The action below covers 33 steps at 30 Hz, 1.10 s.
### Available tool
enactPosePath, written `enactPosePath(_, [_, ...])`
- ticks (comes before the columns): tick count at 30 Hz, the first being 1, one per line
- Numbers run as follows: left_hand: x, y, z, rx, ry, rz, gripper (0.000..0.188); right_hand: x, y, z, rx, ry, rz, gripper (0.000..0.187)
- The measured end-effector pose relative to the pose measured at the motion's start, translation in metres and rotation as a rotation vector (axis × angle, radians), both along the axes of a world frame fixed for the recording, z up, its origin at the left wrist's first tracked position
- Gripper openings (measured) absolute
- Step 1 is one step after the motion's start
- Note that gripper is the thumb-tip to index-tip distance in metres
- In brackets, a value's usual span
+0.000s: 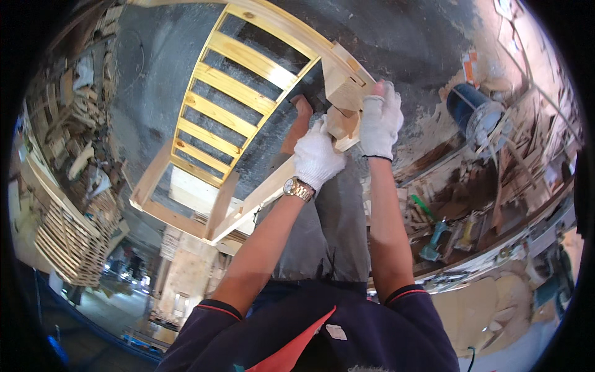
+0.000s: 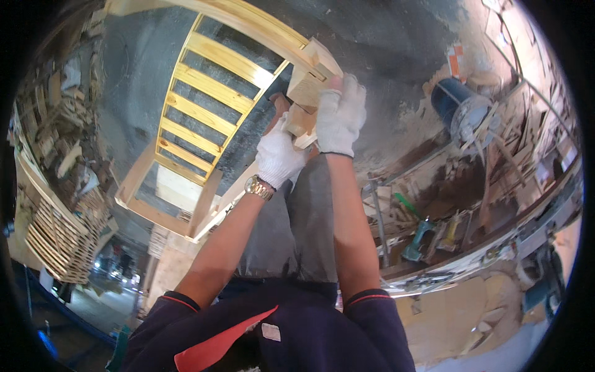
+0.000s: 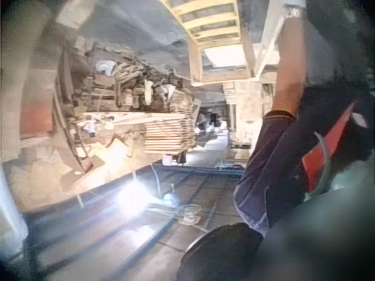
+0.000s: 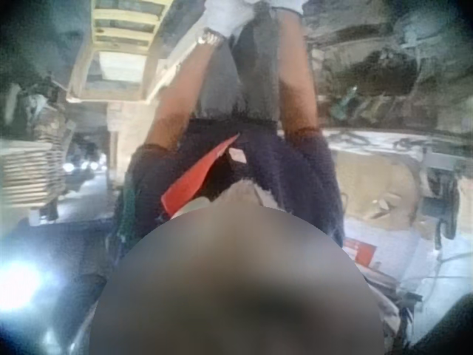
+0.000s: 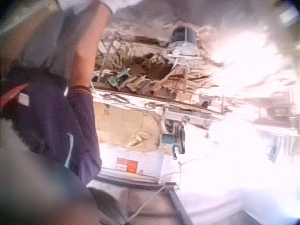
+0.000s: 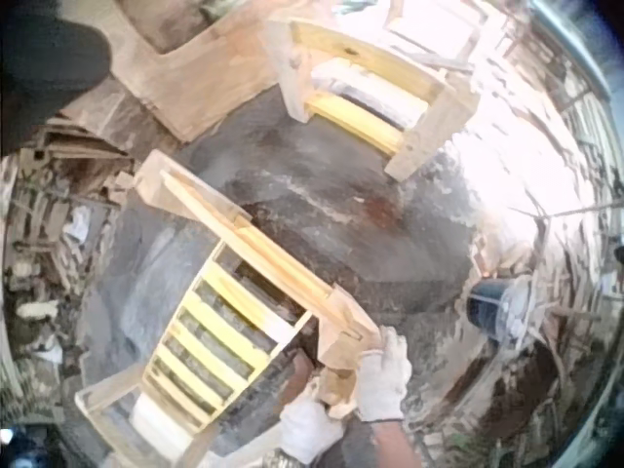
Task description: The person assembles a wooden chair frame by driving screws into joints with a cordless drill, then fits and secures a slatted seat panel into the frame. The person repositions the frame and aligns the seat before fastening it.
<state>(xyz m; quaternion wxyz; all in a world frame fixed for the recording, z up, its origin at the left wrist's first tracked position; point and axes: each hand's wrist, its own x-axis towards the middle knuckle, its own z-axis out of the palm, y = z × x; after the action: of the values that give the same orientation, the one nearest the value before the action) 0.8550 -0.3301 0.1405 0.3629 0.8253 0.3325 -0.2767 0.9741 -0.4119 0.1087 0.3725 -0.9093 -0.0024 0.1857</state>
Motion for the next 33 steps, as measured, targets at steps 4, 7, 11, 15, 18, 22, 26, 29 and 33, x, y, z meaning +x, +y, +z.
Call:
enactPosePath(4, [0.0,-0.001,-0.008,-0.028,0.072,0.003,0.07,0.0,0.015,0.003,-0.207,-0.076,0.021,0.03])
enactPosePath(7, [0.007,0.0,-0.026,-0.012,0.076,0.013,0.068,0.004,0.027,-0.008,-0.375,-0.21,0.097,0.027])
enactPosePath(11, [0.004,-0.001,-0.046,0.01,-0.004,0.069,0.061,0.005,0.032,-0.024,-0.367,-0.313,0.051,0.025])
enactPosePath(15, [0.001,-0.004,-0.049,-0.011,-0.031,0.101,0.062,-0.002,0.027,-0.021,-0.445,-0.318,0.09,0.026])
enactPosePath(18, [0.002,0.001,-0.046,-0.118,0.026,0.139,0.083,-0.003,0.027,-0.019,-0.475,-0.275,0.104,0.017])
enactPosePath(22, [-0.005,0.011,-0.046,-0.218,-0.029,0.161,0.09,0.009,0.014,-0.035,-0.421,-0.132,0.091,0.024])
enactPosePath(26, [-0.004,0.009,-0.049,-0.262,0.001,0.24,0.099,0.051,-0.026,-0.063,0.041,0.159,0.062,0.043])
enactPosePath(29, [0.005,0.001,-0.051,-0.201,0.054,0.267,0.105,0.123,-0.048,-0.076,0.141,0.557,0.264,0.053])
enactPosePath(33, [0.013,-0.003,-0.044,-0.144,0.098,0.297,0.111,0.193,-0.037,-0.092,0.481,0.801,-0.052,0.069])
